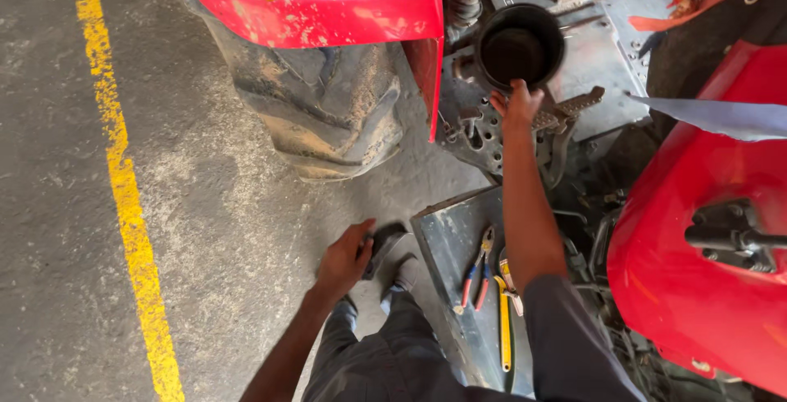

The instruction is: The person cleans the engine compartment of a red tractor using a dark cloth. They wipe the engine block, remove and clean the air filter housing, and wipe the interior of the air intake. The person also handles a small metal part and a rag while working on the machinery.

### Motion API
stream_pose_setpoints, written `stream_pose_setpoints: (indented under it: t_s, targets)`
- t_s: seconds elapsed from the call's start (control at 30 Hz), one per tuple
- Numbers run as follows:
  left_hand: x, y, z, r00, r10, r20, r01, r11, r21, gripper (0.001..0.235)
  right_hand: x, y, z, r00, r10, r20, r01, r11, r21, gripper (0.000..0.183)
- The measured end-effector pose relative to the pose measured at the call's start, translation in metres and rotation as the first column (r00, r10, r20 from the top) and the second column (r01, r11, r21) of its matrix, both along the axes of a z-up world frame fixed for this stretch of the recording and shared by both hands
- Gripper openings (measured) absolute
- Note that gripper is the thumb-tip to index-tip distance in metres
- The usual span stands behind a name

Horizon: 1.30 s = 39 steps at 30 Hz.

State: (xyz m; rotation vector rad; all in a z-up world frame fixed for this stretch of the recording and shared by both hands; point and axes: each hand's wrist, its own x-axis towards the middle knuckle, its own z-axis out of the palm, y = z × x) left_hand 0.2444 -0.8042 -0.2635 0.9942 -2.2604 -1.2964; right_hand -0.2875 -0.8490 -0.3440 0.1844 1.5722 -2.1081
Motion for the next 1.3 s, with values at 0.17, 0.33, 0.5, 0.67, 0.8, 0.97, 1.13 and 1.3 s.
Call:
stream_pose_setpoints:
  t_s: [0.17, 0.33, 0.5, 0.67, 0.8, 0.97, 1.13, 1.3]
  targets:
    - [0.011, -0.011, -0.018, 0.989, -0.075, -0.131, 0.072, 0.997, -0.029, 0.034, 0.006, 0.001, -0.011, 0.995, 0.092, 0.042, -0.091, 0.996, -0.024, 0.033]
    - [0.017, -0.025, -0.012, 0.948, -0.125, -0.294, 0.213, 0.933, 0.290, 0.032, 0.078, 0.052, 0.014, 0.979, 0.083, -0.187, -0.075, 0.996, 0.046, 0.042]
    - [0.025, -0.023, -0.002, 0.827, -0.168, -0.537, 0.426, 0.811, 0.402, 0.037, 0.294, 0.189, 0.043, 0.661, 0.614, -0.432, -0.658, 0.750, 0.060, 0.031]
    - [0.014, 0.033, 0.016, 0.696, -0.206, -0.688, 0.685, 0.478, 0.550, 0.053, 0.508, 0.275, 0.061, 0.893, 0.387, 0.230, -0.406, 0.913, 0.041, 0.052]
    - [0.019, 0.109, 0.044, 0.325, -0.652, -0.685, 0.944, 0.265, 0.196, 0.058, 0.600, 0.333, 0.064, 0.975, 0.124, 0.185, -0.027, 0.890, -0.455, 0.057]
    - [0.056, 0.198, 0.057, -0.106, -0.897, -0.429, 0.983, -0.029, -0.182, 0.057, 0.655, 0.395, 0.048, 0.821, -0.554, -0.136, 0.475, 0.796, -0.375, 0.035]
    - [0.090, 0.269, 0.039, -0.083, -0.858, -0.506, 0.916, -0.265, 0.299, 0.074, 0.697, 0.474, 0.067, 0.608, -0.794, -0.018, 0.691, 0.540, -0.480, 0.015]
    - [0.130, 0.377, 0.019, 0.025, -0.765, -0.644, 0.828, -0.345, 0.442, 0.061, 0.725, 0.543, 0.068, 0.428, -0.851, -0.304, 0.853, 0.491, -0.174, 0.014]
